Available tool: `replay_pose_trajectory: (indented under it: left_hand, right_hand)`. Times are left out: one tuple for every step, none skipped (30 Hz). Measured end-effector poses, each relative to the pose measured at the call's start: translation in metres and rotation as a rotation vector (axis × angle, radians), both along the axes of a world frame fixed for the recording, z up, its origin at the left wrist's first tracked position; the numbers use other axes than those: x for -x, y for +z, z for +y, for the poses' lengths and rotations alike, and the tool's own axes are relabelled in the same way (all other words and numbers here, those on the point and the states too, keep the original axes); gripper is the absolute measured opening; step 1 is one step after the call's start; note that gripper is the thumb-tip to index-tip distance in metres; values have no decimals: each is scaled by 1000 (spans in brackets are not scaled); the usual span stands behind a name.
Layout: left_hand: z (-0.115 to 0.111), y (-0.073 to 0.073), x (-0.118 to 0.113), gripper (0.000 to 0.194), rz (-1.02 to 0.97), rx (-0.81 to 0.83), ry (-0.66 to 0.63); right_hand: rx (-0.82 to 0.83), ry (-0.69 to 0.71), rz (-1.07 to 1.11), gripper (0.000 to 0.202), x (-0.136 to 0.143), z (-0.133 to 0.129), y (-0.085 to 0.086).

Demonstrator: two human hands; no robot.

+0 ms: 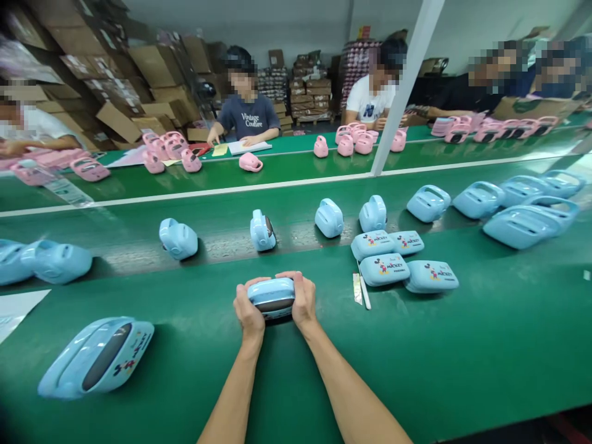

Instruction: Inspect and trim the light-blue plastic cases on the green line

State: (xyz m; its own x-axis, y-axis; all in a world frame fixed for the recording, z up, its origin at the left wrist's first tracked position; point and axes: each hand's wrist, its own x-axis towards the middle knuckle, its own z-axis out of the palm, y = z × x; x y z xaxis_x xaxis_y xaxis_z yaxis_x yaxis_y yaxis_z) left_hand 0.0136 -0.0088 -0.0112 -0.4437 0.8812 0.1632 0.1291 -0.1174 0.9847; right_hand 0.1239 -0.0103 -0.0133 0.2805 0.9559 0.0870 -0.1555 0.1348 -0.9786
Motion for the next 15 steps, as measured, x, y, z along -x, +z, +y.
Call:
replay_pose_trajectory:
  left_hand:
    - [-1,0,1,70,9,-12,-8]
    - [-1,0,2,71,17,-23,-18]
    - [-2,0,3,71,23,-27,-29]
    - [-3,-1,4,71,27,-24,-40]
    - [-3,-2,5,71,28,-15,-49]
    - [-3,-3,6,70,26,-2,-53]
    - [-2,-5,7,70,22,10,-50]
    - [0,-7,7,70,17,18,-44]
    - [2,-9,7,70,9,21,-34]
    - [4,-10,7,70,0,22,-28]
    - [6,-11,7,71,-11,24,-28]
    - [8,-10,7,72,-23,26,-36]
    - [9,-8,7,73,-37,29,-54]
    - [8,-5,8,73,-51,31,-77]
    - [6,-1,9,73,-68,31,-107]
  right_hand:
    - [-9,8,12,61,1,-1,0]
    - [-15,9,21,60,2,-2,-1]
    - [-17,3,28,59,3,-3,-3]
    - [-13,-9,34,57,5,-4,-4]
    - [-5,-24,39,56,7,-4,-6]
    - [6,-40,46,54,9,-5,-7]
    - [18,-55,54,52,11,-5,-8]
    - [30,-69,65,49,13,-5,-9]
    - [41,-81,79,47,15,-5,-9]
    - [52,-89,96,44,16,-5,-8]
    - [63,-92,119,42,16,-4,-7]
    - [76,-90,148,40,16,-3,-6]
    - [91,-86,185,39,15,-1,-5]
    - [108,-79,230,39,13,1,-3]
    - [129,-69,285,39,11,3,-1]
